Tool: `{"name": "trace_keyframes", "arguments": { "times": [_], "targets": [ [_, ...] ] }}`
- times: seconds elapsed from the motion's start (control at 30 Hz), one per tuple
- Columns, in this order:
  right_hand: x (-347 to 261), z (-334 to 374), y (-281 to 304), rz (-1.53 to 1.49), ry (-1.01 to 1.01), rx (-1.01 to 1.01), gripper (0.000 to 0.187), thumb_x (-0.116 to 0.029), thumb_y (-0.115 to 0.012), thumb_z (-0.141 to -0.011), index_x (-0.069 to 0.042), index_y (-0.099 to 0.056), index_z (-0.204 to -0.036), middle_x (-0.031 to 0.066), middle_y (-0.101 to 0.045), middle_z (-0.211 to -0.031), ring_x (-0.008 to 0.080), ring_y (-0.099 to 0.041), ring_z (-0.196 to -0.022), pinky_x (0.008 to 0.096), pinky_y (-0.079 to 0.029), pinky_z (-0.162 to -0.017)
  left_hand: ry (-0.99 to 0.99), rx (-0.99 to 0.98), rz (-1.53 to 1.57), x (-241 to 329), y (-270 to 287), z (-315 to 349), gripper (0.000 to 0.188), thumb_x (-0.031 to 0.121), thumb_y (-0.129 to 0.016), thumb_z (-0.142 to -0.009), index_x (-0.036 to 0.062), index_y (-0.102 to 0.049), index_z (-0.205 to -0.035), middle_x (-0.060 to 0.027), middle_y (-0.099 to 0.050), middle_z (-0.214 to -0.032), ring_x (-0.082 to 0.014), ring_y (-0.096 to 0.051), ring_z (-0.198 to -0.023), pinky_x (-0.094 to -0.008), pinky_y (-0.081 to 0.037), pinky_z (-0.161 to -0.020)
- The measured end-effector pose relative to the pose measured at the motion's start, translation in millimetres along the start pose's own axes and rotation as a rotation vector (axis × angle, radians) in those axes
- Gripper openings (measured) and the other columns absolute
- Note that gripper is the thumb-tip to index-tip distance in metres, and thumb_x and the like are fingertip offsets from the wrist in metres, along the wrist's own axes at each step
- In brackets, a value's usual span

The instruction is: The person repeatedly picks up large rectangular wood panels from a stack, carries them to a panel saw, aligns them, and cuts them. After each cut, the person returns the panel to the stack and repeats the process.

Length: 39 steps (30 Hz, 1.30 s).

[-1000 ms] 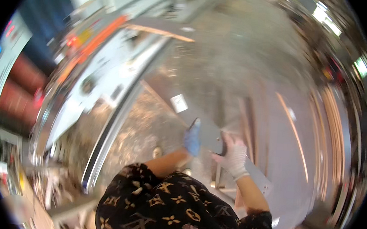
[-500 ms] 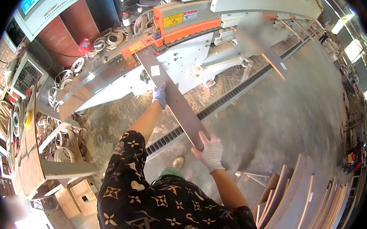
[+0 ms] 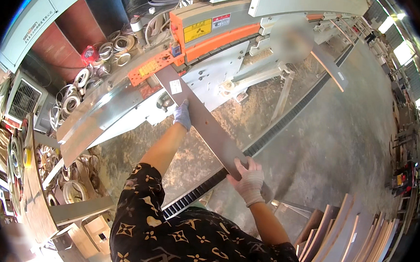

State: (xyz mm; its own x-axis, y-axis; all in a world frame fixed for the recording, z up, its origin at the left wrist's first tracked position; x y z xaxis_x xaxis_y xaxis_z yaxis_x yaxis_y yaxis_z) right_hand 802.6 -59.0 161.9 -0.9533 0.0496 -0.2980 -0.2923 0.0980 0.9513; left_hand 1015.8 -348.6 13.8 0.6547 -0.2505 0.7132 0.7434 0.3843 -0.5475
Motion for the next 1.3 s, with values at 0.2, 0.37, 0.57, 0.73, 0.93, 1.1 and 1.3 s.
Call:
{"name": "trace_keyframes", "arguments": {
  "times": [0.2,0.37,0.57,0.73,0.93,1.1,1.3],
  "targets": [
    [10,-15,5,0.031,-0.044,0.019,0.064,-0.039,-0.077,-0.061,-0.025,-0.057,-0.119,0.0169,-0.048,-0.122,0.0356,-0.048,-0.100,0.0445,-0.043,-0.084,0.115,-0.028,-0.041,-8,-23,2,0.034,0.019,-0.060,-0.087,0.0055,-0.052,-0.117,-0.0077,-0.060,-0.107,-0.0228,-0.061,-0.088,-0.0369,-0.053,-0.074],
    [20,-21,7,0.043,-0.043,0.031,0.063,-0.039,-0.078,-0.059,-0.026,-0.058,-0.117,0.0155,-0.049,-0.121,0.0345,-0.048,-0.096,0.0443,-0.044,-0.084,0.095,-0.026,-0.027,-14,-38,3,0.034,0.018,-0.060,-0.088,0.0067,-0.050,-0.119,-0.0080,-0.060,-0.107,-0.0232,-0.062,-0.088,-0.0379,-0.054,-0.073],
    [25,-31,10,0.054,-0.090,0.027,0.059,-0.039,-0.078,-0.059,-0.029,-0.059,-0.115,0.0120,-0.051,-0.120,0.0336,-0.049,-0.096,0.0437,-0.045,-0.083,0.137,-0.027,-0.003,-18,-46,-6,0.035,0.018,-0.059,-0.088,0.0075,-0.049,-0.120,-0.0085,-0.060,-0.106,-0.0233,-0.062,-0.087,-0.0384,-0.055,-0.072],
    [36,-42,28,0.069,-0.141,0.003,0.056,-0.042,-0.076,-0.062,-0.027,-0.060,-0.114,0.0110,-0.053,-0.118,0.0324,-0.050,-0.100,0.0431,-0.045,-0.084,0.165,-0.059,-0.058,-36,-69,-27,0.036,0.022,-0.058,-0.089,0.0047,-0.049,-0.119,-0.0090,-0.060,-0.106,-0.0240,-0.062,-0.088,-0.0393,-0.054,-0.073],
    [105,-62,47,0.049,-0.071,0.012,0.051,-0.043,-0.068,-0.074,-0.022,-0.057,-0.119,0.0123,-0.053,-0.109,0.0320,-0.050,-0.102,0.0426,-0.043,-0.085,0.412,-0.581,-0.165,-71,-123,-84,0.042,0.035,-0.041,-0.096,0.0050,-0.047,-0.125,-0.0084,-0.053,-0.123,-0.0251,-0.048,-0.116,-0.0400,-0.041,-0.097],
    [130,7,101,0.143,0.021,0.365,0.053,-0.036,-0.070,-0.070,-0.015,-0.056,-0.116,0.0159,-0.052,-0.111,0.0335,-0.048,-0.106,0.0488,-0.037,-0.090,0.199,-0.464,-0.349,-56,-172,-62,0.042,0.032,-0.043,-0.096,0.0045,-0.044,-0.128,-0.0090,-0.052,-0.124,-0.0250,-0.047,-0.117,-0.0394,-0.041,-0.098],
    [273,302,211,0.270,-0.825,0.395,0.048,-0.026,-0.071,-0.067,-0.009,-0.058,-0.111,0.0146,-0.056,-0.100,0.0327,-0.054,-0.093,0.0440,-0.045,-0.082,-0.372,-0.554,-0.650,-99,-187,117,0.042,0.021,-0.047,-0.095,0.0035,-0.038,-0.132,-0.0119,-0.048,-0.128,-0.0251,-0.047,-0.118,-0.0372,-0.043,-0.097]
  ]
}}
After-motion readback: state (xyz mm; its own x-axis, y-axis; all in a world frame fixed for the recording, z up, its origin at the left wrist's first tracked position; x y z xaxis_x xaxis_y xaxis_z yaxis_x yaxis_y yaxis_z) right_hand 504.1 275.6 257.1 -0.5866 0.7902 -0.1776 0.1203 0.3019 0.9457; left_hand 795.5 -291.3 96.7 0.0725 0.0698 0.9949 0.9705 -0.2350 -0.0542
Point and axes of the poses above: each hand's wrist, its own z-axis away from the middle knuckle, its own y-axis out of the back of the hand, x = y × z, the point moved 4 cm from there along -z, towards the middle knuckle
